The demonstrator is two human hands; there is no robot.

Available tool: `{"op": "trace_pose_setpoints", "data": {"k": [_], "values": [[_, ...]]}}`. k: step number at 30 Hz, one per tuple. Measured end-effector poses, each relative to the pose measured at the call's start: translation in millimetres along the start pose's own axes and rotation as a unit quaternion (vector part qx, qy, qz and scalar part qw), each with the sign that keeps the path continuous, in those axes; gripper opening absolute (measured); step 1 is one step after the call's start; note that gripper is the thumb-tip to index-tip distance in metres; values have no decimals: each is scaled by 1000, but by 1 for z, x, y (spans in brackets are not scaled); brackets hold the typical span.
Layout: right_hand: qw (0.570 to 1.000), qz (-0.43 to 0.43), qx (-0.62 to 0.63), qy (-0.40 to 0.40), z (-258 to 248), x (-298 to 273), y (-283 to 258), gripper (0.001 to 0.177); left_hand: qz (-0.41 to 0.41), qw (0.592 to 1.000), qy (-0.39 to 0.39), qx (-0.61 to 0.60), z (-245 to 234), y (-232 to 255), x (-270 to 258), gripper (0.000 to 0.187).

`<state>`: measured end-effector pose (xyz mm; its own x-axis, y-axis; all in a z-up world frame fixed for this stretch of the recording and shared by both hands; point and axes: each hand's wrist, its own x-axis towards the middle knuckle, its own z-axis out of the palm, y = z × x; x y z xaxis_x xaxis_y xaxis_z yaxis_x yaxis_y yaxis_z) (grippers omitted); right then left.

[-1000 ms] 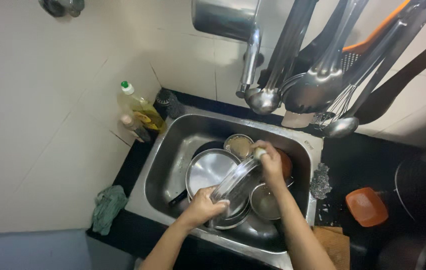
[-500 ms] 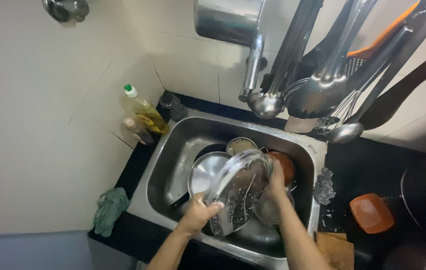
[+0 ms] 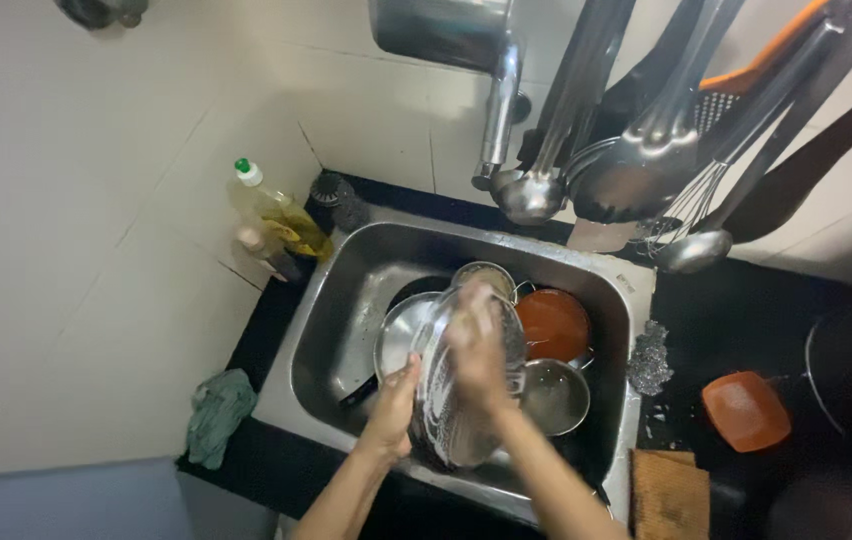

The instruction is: The person washes a large metal lid and a pot in a kitchen sink, scrubbing them with a sponge and rinsing them under running tap water, turning the lid over to clean both sides. The person then continues scrubbing the lid and handles other dishes in the sink.

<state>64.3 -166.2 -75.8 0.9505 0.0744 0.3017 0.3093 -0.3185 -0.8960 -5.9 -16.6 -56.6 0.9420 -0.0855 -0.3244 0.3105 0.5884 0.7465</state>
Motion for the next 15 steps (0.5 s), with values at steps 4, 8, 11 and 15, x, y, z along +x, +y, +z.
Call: {"op": "trace_pose_setpoints", "data": {"k": [4,8,11,15], "values": [[996,7,-65,54,-32,6,39,65,-25,997,-12,-78,1,2,-6,50],[1000,15,24,11,-14,-59,17,47,-5,995,59,-75,2,11,3,52],[979,-158,-114,-61,8,-80,-2,60,-25,996,70,-46,3,9,1,51],[988,-131,-78,17,-11,-18,16,56,-70,998,8,2,12,8,-9,52]]}}
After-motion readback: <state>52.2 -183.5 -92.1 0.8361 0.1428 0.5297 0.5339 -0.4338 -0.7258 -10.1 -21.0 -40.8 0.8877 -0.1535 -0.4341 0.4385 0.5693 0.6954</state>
